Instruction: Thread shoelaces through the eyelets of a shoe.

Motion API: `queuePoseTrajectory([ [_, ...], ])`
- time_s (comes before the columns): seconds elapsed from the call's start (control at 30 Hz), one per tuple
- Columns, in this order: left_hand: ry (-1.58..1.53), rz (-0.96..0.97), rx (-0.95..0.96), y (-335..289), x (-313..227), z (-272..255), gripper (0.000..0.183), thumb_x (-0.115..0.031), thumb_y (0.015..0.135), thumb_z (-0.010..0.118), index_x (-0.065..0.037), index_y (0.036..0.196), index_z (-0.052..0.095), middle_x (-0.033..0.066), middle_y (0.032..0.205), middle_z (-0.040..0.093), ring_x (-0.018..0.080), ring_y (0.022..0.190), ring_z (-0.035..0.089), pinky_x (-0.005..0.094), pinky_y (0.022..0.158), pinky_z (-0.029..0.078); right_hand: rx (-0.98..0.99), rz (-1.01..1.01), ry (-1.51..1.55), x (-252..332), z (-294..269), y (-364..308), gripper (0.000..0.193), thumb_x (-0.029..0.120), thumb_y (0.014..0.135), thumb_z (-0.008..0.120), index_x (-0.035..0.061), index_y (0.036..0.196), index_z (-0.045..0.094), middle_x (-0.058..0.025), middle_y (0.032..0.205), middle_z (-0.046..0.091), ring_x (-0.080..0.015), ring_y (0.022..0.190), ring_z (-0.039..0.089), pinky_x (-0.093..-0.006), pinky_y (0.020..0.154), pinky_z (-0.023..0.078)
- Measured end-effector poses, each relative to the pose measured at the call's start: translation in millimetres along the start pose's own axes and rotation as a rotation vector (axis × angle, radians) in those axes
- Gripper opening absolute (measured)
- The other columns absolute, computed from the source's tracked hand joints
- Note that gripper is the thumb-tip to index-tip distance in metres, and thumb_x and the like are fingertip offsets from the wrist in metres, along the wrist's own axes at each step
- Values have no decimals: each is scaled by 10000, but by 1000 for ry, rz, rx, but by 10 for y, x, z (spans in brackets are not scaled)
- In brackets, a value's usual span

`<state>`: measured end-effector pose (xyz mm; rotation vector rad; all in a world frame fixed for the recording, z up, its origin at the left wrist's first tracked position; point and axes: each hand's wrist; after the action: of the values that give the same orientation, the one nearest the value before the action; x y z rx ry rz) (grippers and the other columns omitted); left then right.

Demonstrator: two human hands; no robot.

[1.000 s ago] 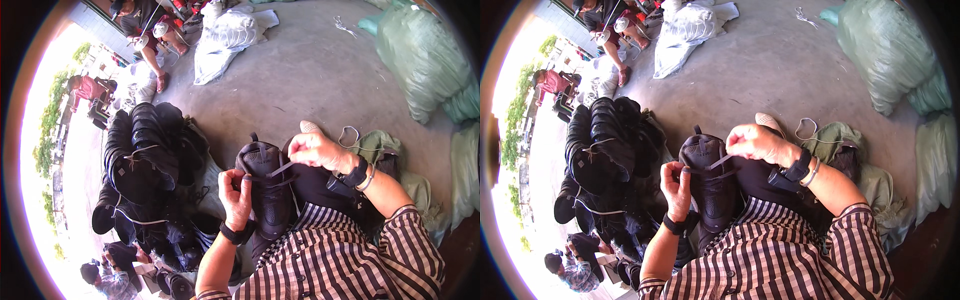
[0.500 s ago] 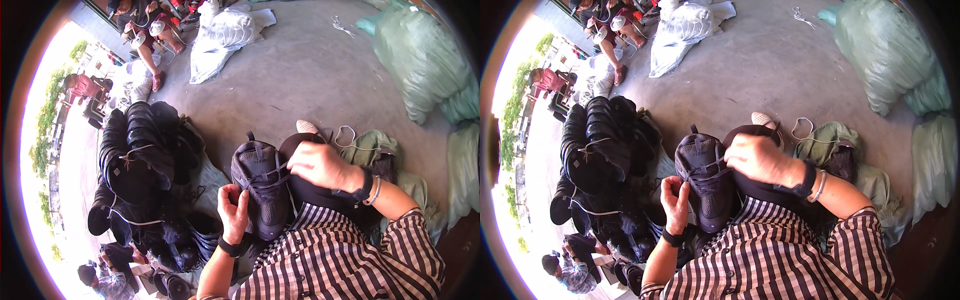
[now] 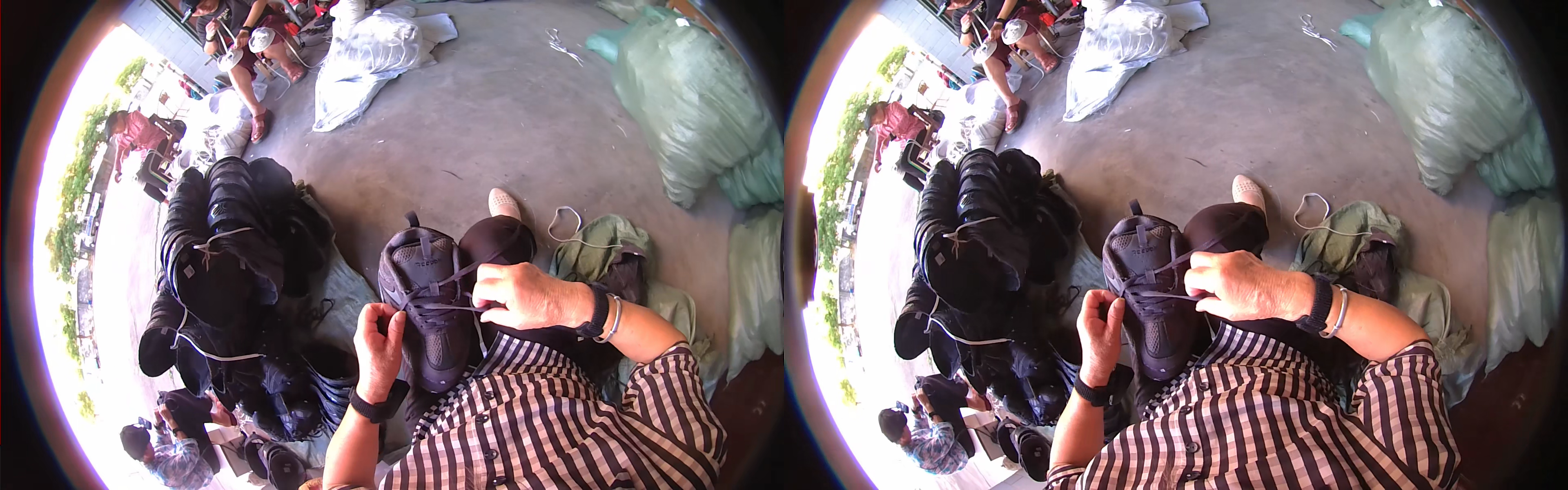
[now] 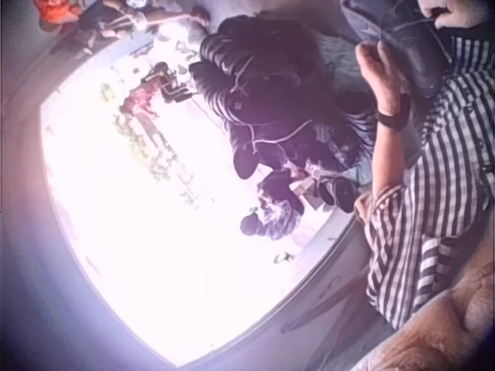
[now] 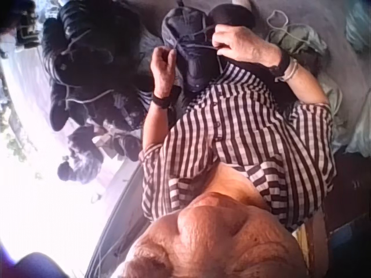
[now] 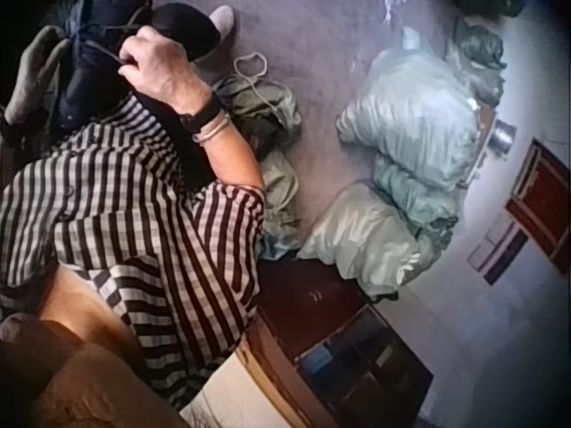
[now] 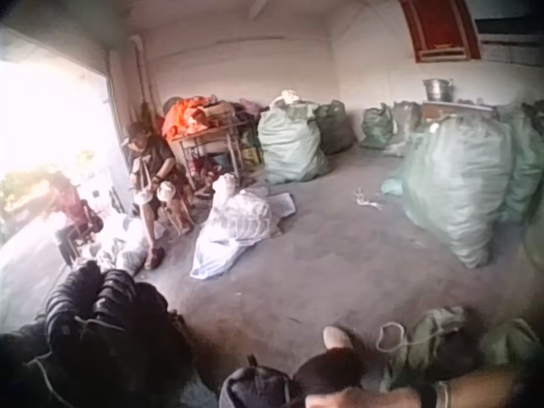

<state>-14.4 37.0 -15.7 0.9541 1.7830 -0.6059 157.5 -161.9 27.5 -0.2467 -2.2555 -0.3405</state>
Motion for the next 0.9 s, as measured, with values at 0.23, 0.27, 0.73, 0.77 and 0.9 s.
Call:
queuePoseTrajectory([
  [0.23,145,86,-8,-6,-104,-46,136,-56,839,644,-8,874,521,44,767,528,122,699,486,247,659,429,28,-26,102,45,27,24,162,43,734,676,35,813,535,-89,816,532,-267,699,604,-350,606,496],
  [0.27,98,22,45,-8,-118,-58,151,-50,819,658,-7,871,523,73,748,536,160,665,514,269,642,444,-84,-83,32,31,42,39,174,6,718,674,35,814,532,-81,795,528,-255,668,594,-337,581,484],
  [0.73,-667,-344,0,240,-285,-189,57,-127,945,493,-113,997,512,-60,553,364,23,424,250,193,406,204,9,460,565,-57,-3,-33,159,125,822,686,10,913,625,6,730,619,-56,648,543,-230,585,458],
  [0.77,-751,-352,4,277,-302,-230,67,-125,945,496,-113,1008,518,-60,554,357,28,433,254,198,415,213,-30,532,764,-67,-23,-37,137,121,833,674,3,884,628,20,694,612,-71,626,555,-233,593,463],
  [0.9,-806,-261,-3,363,-305,-293,91,-118,941,507,-103,1028,533,-66,554,330,30,454,259,204,433,222,175,436,532,-42,0,-60,211,140,832,662,6,993,634,-19,675,616,-76,631,574,-239,605,470],
])
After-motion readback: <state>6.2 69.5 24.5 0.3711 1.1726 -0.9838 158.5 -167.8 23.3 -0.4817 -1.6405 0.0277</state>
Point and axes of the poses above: each hand's wrist, its own y-axis towards the middle knuckle, its own z-axis out of the palm, x = y × z
